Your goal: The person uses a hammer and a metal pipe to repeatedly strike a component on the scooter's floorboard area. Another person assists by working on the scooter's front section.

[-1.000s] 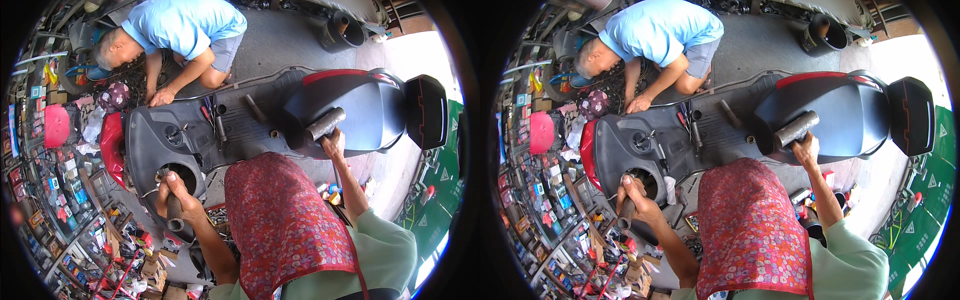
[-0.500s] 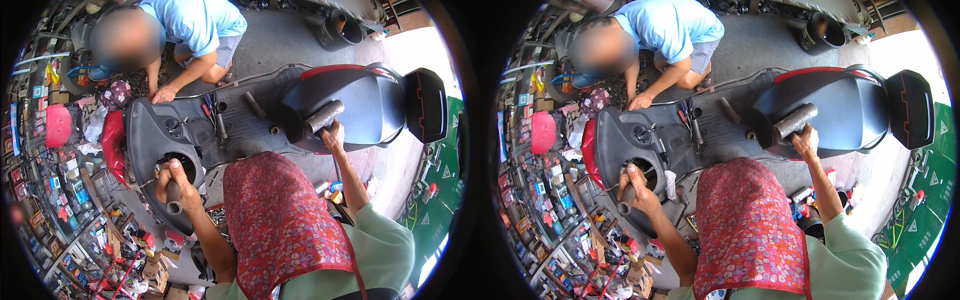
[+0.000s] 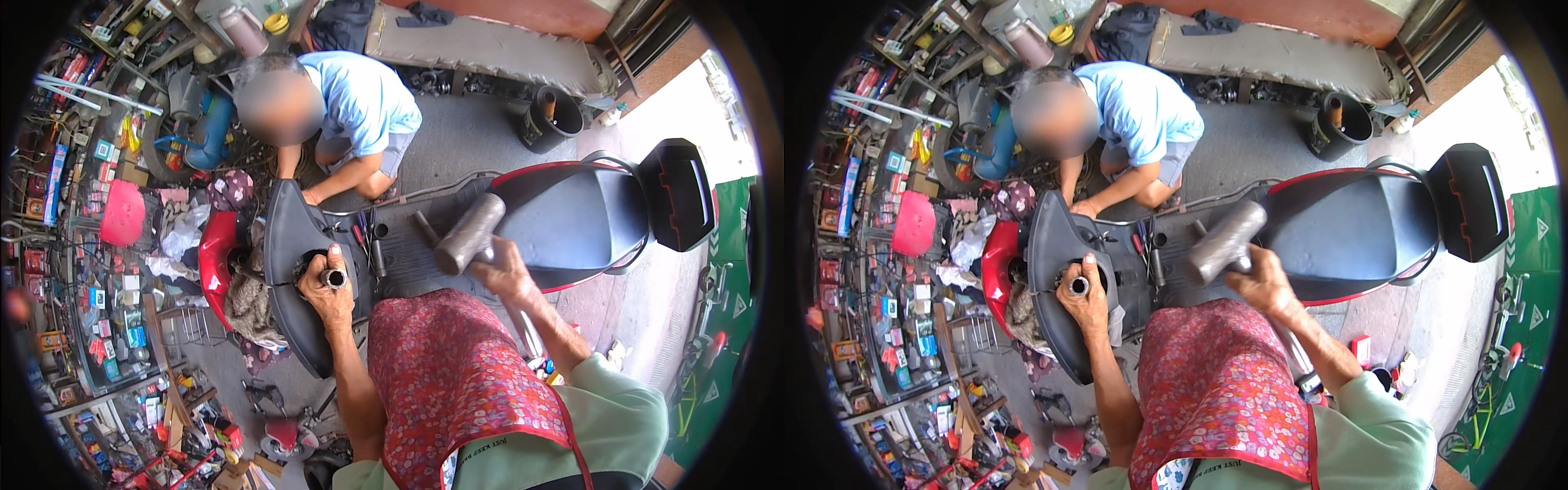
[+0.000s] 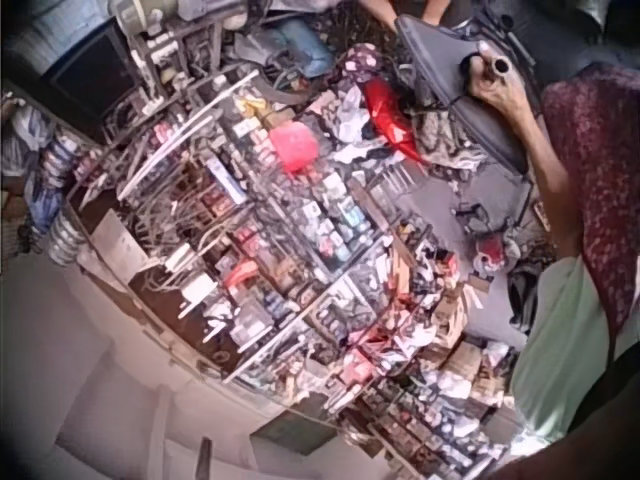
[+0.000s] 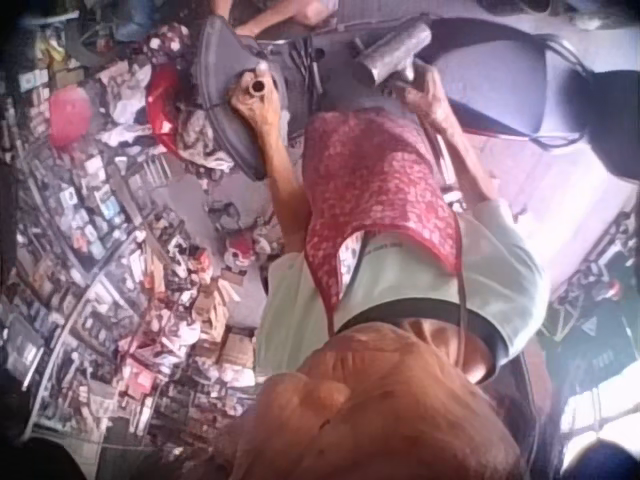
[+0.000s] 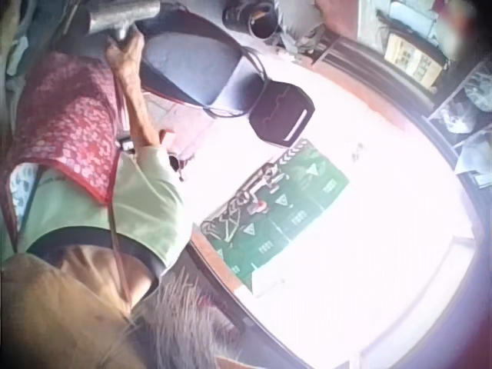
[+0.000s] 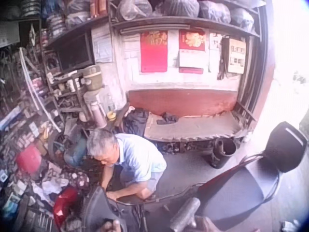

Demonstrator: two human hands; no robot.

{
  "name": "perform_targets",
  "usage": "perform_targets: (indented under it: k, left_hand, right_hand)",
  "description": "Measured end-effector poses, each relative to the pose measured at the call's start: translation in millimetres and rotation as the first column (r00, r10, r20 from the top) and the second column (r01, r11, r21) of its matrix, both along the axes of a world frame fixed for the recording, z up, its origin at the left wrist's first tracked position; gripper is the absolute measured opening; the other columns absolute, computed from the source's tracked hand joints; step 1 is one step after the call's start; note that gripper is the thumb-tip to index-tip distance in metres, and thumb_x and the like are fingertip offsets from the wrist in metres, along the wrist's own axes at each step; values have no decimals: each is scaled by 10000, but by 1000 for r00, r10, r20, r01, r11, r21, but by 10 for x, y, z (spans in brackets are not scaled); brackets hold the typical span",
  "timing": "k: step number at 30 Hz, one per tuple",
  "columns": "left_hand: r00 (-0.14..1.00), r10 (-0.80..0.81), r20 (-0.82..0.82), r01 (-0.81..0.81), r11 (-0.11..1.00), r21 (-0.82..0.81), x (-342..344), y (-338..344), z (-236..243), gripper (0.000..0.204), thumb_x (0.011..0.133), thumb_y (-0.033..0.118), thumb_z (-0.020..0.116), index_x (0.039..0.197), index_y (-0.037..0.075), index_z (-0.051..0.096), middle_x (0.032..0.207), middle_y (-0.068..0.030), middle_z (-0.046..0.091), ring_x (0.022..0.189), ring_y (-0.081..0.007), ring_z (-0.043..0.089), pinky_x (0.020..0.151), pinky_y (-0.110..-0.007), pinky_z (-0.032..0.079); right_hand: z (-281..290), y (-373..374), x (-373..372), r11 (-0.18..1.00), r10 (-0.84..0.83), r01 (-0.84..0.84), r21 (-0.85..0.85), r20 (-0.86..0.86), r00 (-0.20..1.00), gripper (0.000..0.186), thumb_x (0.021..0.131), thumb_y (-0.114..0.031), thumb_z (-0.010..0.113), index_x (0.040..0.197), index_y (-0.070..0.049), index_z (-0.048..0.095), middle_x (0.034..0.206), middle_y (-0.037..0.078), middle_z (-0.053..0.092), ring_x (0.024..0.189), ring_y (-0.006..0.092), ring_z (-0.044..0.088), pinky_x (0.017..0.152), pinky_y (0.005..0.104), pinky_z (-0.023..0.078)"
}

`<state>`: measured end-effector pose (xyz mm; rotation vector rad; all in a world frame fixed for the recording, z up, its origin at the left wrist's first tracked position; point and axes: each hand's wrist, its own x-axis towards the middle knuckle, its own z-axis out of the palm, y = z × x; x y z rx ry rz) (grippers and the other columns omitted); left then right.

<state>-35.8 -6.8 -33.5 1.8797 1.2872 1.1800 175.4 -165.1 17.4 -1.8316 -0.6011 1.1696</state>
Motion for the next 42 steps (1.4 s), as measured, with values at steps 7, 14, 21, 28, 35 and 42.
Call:
perform_targets:
  k: [7,14,21,28,35,42]
  left_hand:
    - [990,-68,120,53,991,122,-11,87,-381,414,844,174,638,568,16,374,483,-129,369,424,-248,332,441,-376,309]
    - [988,-79,136,73,996,48,84,20,-188,374,846,157,636,598,15,395,524,-179,428,510,-362,408,507,-446,324]
    - [995,-61,81,54,995,82,37,32,-185,325,833,127,633,614,10,423,553,-184,463,553,-386,462,539,-464,355]
    - [993,-12,115,-10,981,193,13,-3,-120,345,837,164,644,608,14,434,538,-153,464,535,-341,434,539,-452,350]
    - [993,-3,119,-11,993,119,53,151,-342,350,819,183,610,575,10,427,538,-219,460,516,-438,439,510,-499,321]
    - [995,56,83,-61,997,54,24,31,-176,312,841,155,609,620,-25,483,580,-222,507,593,-421,497,574,-506,360]
  right_hand:
    - [807,491,-566,829,274,-432,354,417,867,401,715,-47,668,1075,5,499,760,257,605,738,365,634,641,389,478]
    - [628,585,-618,844,409,-507,175,403,819,387,707,-82,648,1057,39,534,842,245,622,849,339,620,743,403,468]
    - [1530,280,-496,802,6,-166,573,270,963,455,741,-121,682,1136,34,518,938,96,606,817,130,563,722,270,465]
    - [810,619,-825,938,232,-326,118,484,844,286,711,-66,664,960,38,570,737,208,622,689,246,639,578,394,505]
    - [85,378,-932,917,365,-396,39,314,876,327,701,-107,645,987,41,585,740,155,626,705,182,615,622,344,479]
    - [727,158,-664,979,77,-117,166,229,970,291,733,-44,596,1009,47,583,771,27,598,727,90,514,641,267,443]
